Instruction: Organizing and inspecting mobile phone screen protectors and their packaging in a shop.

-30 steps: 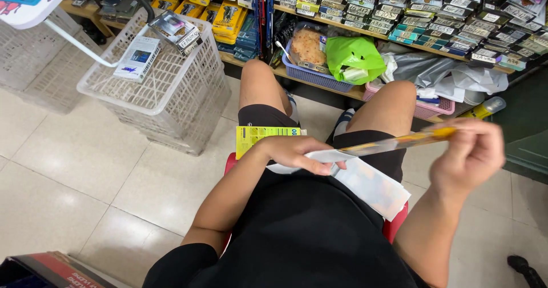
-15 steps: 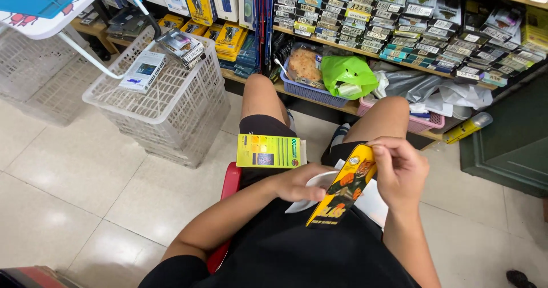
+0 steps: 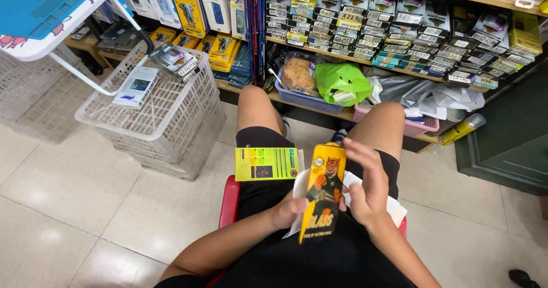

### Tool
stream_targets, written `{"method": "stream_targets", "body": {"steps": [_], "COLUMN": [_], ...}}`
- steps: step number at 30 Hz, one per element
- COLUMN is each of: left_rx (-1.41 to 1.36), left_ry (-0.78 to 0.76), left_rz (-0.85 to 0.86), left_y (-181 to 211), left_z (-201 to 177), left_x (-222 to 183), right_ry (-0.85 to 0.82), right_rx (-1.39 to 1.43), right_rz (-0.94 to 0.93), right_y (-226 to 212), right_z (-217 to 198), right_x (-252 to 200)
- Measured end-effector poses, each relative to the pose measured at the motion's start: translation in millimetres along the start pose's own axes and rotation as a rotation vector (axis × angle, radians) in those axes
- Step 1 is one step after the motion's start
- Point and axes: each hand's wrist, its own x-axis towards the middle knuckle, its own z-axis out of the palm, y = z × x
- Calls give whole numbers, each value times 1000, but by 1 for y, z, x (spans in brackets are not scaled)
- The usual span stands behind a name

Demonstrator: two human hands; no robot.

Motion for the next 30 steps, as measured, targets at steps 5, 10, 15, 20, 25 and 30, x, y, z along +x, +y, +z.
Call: {"method": "stream_targets", "body": {"steps": [5,10,15,20,25,30], "left_rx": [-144,-370,-322,-269,-3,-316], "left_ry": [171,261,257,323,427,429], "left_rz": [-25,15,61,74,12,-171], "left_y": [-5,-22,-1,-23,-36,-41], "left_z": [-11,-24,-3,-18,-28,-38], "left_x": [7,10,12,-1,-12,-17], "right_ry": [-278,-604,-623,-640,-545,-493], "right_rx": [-545,-613,-630,-657,-731,-617], "right_rz": [-444,-531,-478,-392,-362,-208], "right_y": [13,15,19,10,9,20], "right_z": [-2,10,8,7,4,1], "right_x": [-35,-46,-47,-42,-38,-24]}}
